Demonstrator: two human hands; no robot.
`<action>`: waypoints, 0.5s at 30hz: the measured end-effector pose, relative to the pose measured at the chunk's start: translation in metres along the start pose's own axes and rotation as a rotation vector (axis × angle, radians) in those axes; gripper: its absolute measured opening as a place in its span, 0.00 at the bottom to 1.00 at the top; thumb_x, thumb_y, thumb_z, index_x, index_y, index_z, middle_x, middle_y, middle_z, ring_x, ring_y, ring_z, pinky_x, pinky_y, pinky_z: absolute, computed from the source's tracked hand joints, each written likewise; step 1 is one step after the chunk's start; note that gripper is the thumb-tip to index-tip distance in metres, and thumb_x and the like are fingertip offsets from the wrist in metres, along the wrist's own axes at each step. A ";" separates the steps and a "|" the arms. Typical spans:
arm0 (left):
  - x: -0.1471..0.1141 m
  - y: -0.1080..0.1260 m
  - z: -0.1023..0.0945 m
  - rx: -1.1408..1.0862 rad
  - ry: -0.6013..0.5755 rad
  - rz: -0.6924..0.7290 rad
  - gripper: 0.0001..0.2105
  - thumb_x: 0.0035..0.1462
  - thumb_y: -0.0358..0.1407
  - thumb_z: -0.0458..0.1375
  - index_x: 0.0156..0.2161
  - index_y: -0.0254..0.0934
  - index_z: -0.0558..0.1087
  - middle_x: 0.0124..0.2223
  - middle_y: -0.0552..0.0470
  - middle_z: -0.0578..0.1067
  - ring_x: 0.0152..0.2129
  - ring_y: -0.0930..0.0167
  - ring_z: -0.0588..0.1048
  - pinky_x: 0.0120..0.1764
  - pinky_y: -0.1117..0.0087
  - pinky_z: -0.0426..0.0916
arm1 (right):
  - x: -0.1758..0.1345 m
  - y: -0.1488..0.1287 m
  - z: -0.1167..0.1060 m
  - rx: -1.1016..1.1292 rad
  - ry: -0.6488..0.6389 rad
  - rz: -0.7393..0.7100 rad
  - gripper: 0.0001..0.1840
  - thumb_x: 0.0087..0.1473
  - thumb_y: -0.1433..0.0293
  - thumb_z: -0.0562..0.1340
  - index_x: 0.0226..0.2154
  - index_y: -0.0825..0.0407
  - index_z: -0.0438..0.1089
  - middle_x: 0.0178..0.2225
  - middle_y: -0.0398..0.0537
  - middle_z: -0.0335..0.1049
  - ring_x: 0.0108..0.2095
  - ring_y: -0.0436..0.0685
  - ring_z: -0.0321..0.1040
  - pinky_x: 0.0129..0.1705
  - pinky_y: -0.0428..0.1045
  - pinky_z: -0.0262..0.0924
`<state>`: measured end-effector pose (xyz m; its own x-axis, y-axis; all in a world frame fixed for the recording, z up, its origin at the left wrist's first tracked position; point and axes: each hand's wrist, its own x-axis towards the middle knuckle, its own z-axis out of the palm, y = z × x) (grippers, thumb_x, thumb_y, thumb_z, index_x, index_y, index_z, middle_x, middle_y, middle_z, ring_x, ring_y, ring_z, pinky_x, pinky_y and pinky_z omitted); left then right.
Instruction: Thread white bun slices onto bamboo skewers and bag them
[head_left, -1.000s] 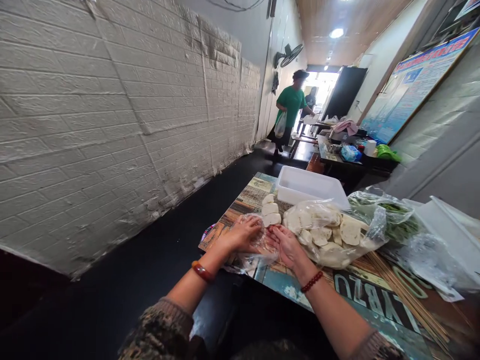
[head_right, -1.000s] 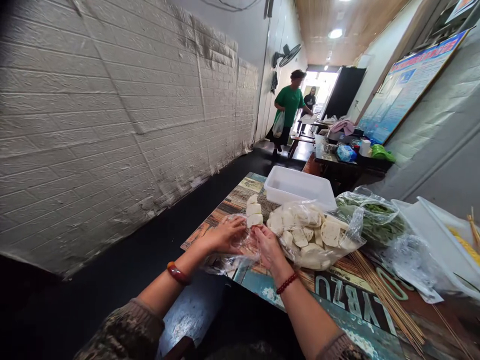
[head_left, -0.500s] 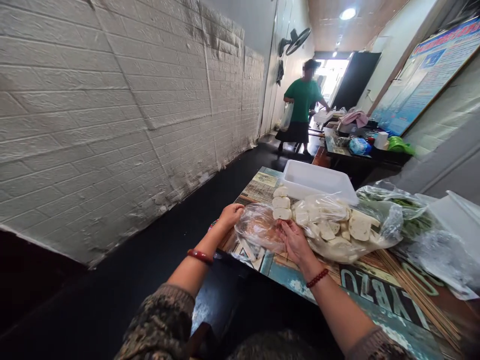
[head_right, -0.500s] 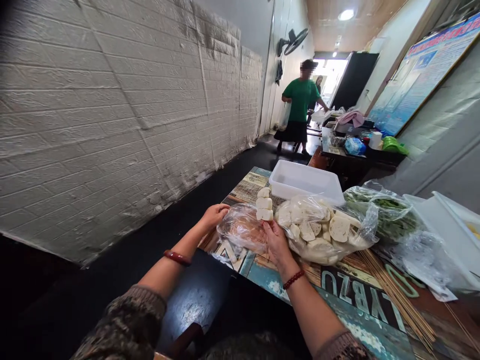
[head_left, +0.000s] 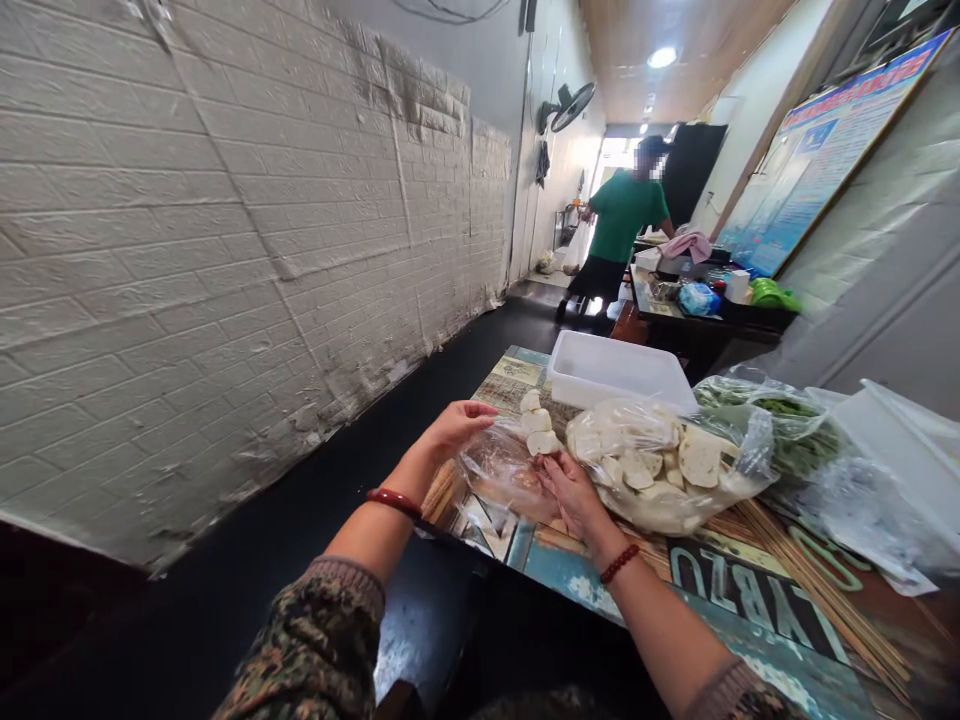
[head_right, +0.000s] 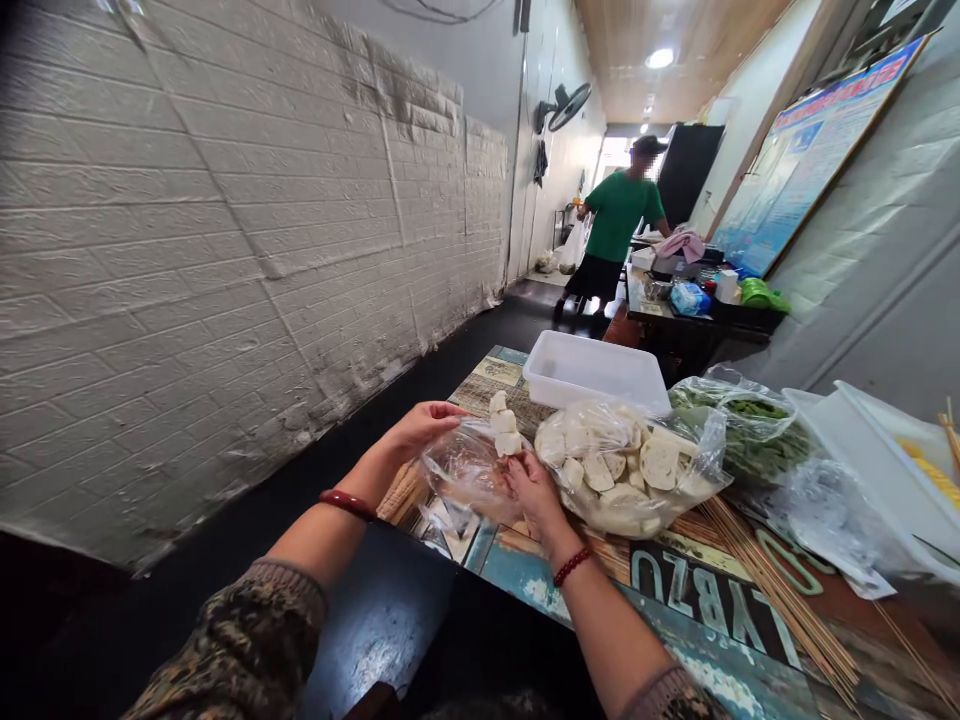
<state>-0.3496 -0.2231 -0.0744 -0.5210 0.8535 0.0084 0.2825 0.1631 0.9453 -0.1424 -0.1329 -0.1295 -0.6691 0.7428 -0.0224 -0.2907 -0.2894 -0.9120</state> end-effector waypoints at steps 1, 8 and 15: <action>0.001 -0.001 -0.007 0.041 0.039 0.007 0.13 0.45 0.38 0.65 0.36 0.33 0.77 0.31 0.48 0.76 0.31 0.67 0.74 0.35 0.69 0.66 | 0.000 0.000 0.000 0.002 -0.006 0.004 0.12 0.42 0.60 0.71 0.29 0.48 0.74 0.31 0.39 0.75 0.35 0.51 0.71 0.41 0.48 0.65; 0.001 -0.021 -0.012 0.238 0.108 -0.015 0.08 0.47 0.38 0.60 0.24 0.36 0.74 0.22 0.54 0.69 0.25 0.70 0.70 0.30 0.72 0.63 | -0.012 -0.020 0.007 0.027 -0.150 0.072 0.17 0.41 0.56 0.72 0.31 0.49 0.76 0.30 0.41 0.75 0.32 0.52 0.69 0.36 0.47 0.64; -0.004 -0.029 0.004 0.248 -0.092 0.027 0.14 0.40 0.45 0.66 0.27 0.34 0.75 0.21 0.55 0.71 0.23 0.70 0.70 0.27 0.73 0.63 | -0.030 -0.040 0.004 -0.088 -0.340 0.247 0.16 0.44 0.58 0.72 0.26 0.54 0.74 0.23 0.42 0.69 0.23 0.49 0.60 0.23 0.44 0.50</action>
<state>-0.3522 -0.2293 -0.1027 -0.4386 0.8987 -0.0074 0.4900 0.2461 0.8363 -0.1131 -0.1458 -0.0907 -0.9030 0.4120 -0.1218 -0.0437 -0.3700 -0.9280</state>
